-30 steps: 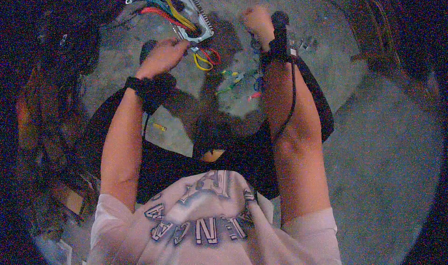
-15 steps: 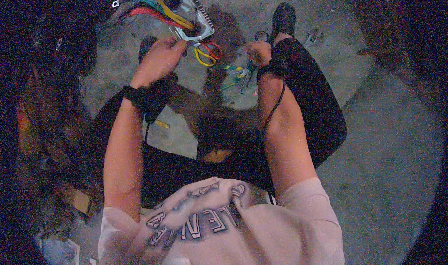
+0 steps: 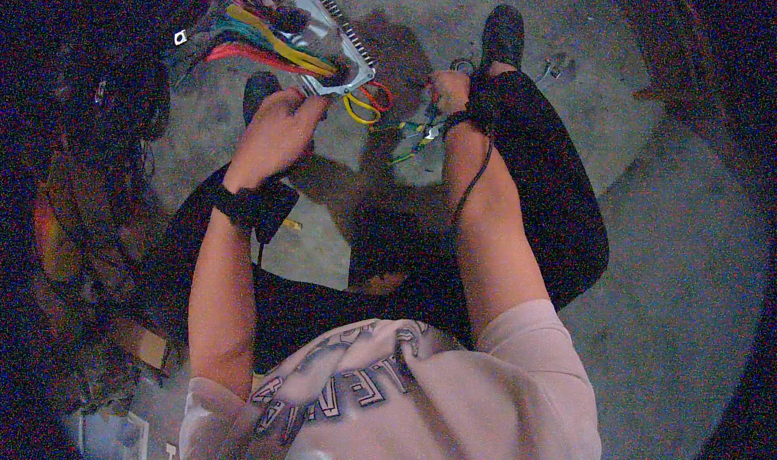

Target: Repairing or modifying an electronic controller by stripping and connecting wires.

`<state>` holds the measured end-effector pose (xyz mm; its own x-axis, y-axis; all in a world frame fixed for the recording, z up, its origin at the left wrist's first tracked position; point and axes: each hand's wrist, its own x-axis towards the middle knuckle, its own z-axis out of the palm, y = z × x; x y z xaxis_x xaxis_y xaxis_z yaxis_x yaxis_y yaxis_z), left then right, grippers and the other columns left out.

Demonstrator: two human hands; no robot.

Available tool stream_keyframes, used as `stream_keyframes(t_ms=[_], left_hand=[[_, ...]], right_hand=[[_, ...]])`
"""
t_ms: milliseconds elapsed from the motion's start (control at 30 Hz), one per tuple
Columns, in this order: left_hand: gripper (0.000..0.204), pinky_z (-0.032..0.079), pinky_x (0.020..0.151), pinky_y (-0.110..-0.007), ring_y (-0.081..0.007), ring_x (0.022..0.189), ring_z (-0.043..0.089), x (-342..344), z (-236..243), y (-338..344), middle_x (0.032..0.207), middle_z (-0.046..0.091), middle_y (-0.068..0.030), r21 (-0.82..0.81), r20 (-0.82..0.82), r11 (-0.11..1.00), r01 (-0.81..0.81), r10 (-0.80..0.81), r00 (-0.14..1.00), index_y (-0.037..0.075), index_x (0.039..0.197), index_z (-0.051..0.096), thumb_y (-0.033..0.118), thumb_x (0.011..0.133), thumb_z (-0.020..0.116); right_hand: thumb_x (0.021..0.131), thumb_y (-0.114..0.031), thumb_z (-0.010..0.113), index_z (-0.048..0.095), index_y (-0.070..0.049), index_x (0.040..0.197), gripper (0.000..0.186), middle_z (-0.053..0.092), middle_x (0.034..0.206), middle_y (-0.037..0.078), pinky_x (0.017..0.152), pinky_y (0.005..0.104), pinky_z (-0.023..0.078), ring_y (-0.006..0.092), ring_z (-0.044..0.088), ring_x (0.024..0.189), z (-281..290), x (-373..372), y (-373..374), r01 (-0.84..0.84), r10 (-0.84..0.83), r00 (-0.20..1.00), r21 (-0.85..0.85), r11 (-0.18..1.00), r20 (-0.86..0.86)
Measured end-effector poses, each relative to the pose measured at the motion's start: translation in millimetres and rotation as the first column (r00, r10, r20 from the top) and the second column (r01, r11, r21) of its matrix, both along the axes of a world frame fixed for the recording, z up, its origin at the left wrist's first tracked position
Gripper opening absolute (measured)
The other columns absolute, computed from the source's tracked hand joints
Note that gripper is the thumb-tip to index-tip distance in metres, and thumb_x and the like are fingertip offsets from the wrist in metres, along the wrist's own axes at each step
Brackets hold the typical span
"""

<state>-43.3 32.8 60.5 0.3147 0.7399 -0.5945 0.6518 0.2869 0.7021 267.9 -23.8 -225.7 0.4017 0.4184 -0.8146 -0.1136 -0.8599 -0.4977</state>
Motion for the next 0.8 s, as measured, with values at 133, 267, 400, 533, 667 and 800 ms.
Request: stream_keyframes(t_ms=[133,267,400,533,667,800], left_hand=[[0.051,0.047,0.082,-0.049,-0.0509,0.093,0.058,10,-4,3,0.088,0.059,-0.0350,0.012,-0.001,1.000,0.011,-0.011,1.000,-0.012,0.086,0.060,0.037,0.089,0.051],[0.052,0.046,0.083,-0.050,-0.0512,0.095,0.058,2,-14,3,0.089,0.060,-0.0341,0.014,-0.058,1.000,0.006,-0.005,0.998,-0.011,0.089,0.061,0.040,0.090,0.050],[0.052,0.046,0.085,-0.050,-0.0506,0.097,0.058,16,-37,7,0.091,0.061,-0.0339,0.147,-0.054,0.987,0.069,-0.062,0.997,-0.011,0.090,0.061,0.040,0.090,0.050],[0.052,0.045,0.087,-0.050,-0.0495,0.100,0.058,28,-33,9,0.097,0.061,-0.0343,0.037,-0.068,0.999,0.023,-0.020,0.998,-0.011,0.091,0.062,0.040,0.090,0.050],[0.050,0.045,0.087,-0.051,-0.0485,0.100,0.058,26,-61,15,0.100,0.063,-0.0321,0.165,-0.077,0.976,0.144,-0.132,0.988,-0.008,0.092,0.064,0.039,0.091,0.047],[0.043,0.046,0.087,-0.053,-0.0490,0.096,0.059,26,-49,24,0.103,0.064,-0.0304,0.195,-0.088,0.941,0.277,-0.265,0.960,-0.001,0.096,0.066,0.035,0.094,0.043]], right_hand=[[0.083,-0.005,0.064,0.072,0.000,0.093,0.014,0.071,0.092,0.010,0.064,0.0364,0.047,0.0220,0.063,0.077,-26,30,-10,-0.213,0.193,0.962,0.086,0.973,0.195],[0.083,-0.006,0.064,0.072,-0.002,0.088,0.011,0.071,0.092,0.012,0.063,0.0366,0.047,0.0225,0.063,0.073,-13,4,5,-0.026,0.024,1.000,0.100,0.995,0.020],[0.082,-0.010,0.065,0.070,-0.002,0.082,0.009,0.070,0.085,0.012,0.059,0.0374,0.047,0.0220,0.061,0.064,3,45,29,-0.306,0.295,0.939,0.042,0.951,0.174],[0.086,-0.025,0.065,0.069,-0.001,0.081,0.026,0.066,0.067,0.009,0.056,0.0379,0.047,0.0217,0.058,0.055,70,28,90,-0.429,0.267,0.865,0.349,0.833,0.425],[0.090,-0.032,0.063,0.065,0.000,0.087,0.032,0.063,0.066,0.009,0.053,0.0363,0.047,0.0212,0.057,0.052,178,25,159,-0.329,0.062,0.904,0.598,0.731,0.422],[0.093,-0.018,0.063,0.062,0.001,0.093,0.018,0.063,0.072,0.010,0.053,0.0335,0.050,0.0217,0.061,0.060,319,-9,181,-0.251,0.004,0.955,0.804,0.539,0.295]])
